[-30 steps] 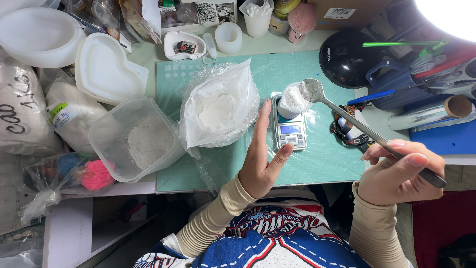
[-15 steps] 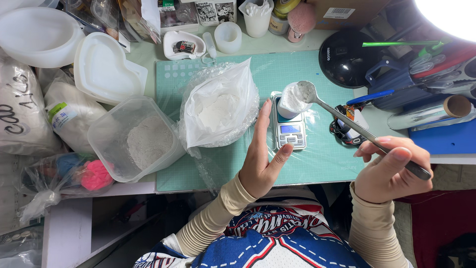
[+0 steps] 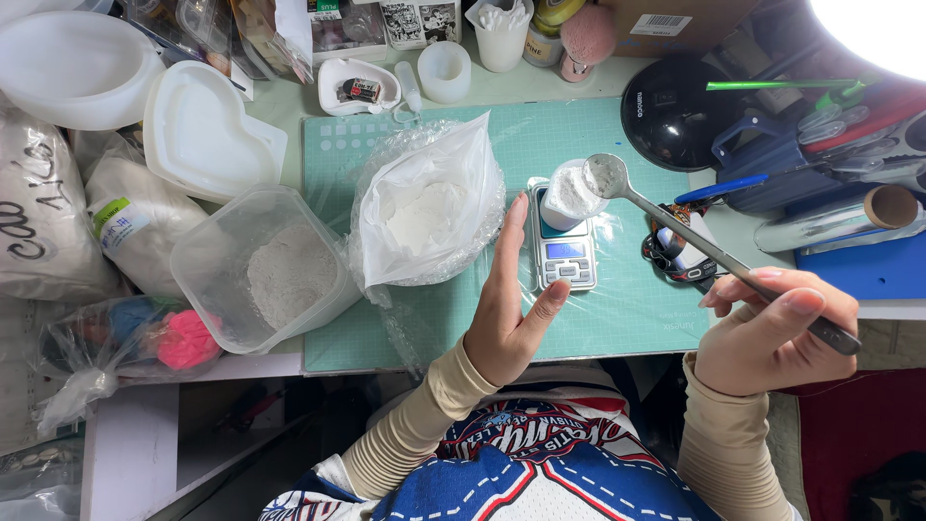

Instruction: The person measures white powder from a bag into a small cup on a digital scale using a spoon, then pours the powder into a plastic container and stirs it with a spoon.

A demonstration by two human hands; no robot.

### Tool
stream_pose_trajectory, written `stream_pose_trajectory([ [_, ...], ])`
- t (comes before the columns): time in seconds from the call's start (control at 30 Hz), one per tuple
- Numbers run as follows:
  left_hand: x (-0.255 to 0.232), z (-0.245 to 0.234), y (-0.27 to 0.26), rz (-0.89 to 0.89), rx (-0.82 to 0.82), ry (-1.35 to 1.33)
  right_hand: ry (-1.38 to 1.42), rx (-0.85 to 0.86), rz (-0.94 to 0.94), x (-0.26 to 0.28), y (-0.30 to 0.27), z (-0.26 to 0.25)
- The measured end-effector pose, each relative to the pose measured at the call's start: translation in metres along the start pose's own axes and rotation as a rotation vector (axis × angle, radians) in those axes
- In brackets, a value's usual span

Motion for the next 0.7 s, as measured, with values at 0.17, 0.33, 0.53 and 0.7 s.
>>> stream_pose_trajectory([
  [0.17,-0.011,-0.001,-0.001,-0.009,0.004,0.019,0.008,0.015,0.046,0.004,0.005,0.000],
  [0.33,-0.038,-0.004,-0.007,0.011,0.062,0.042,0.088,-0.050,0.109,0.009,0.011,-0.002],
  [0.53,-0.099,-0.037,-0.033,0.193,0.066,-0.026,0.232,-0.102,0.140,0.007,0.021,-0.004],
  [0.7,-0.117,-0.075,-0.038,0.336,-0.226,0.320,0.438,-0.077,0.170,0.002,0.026,0.005],
])
Point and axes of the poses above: each hand's wrist, its own y-axis towards the middle knuckle, its own z-axis out of the palm, x = y × z, the point moved 1 cm from there along y, towards the middle knuckle, and after that the axes turned 12 degrees about -y, right-handed, at the moved point
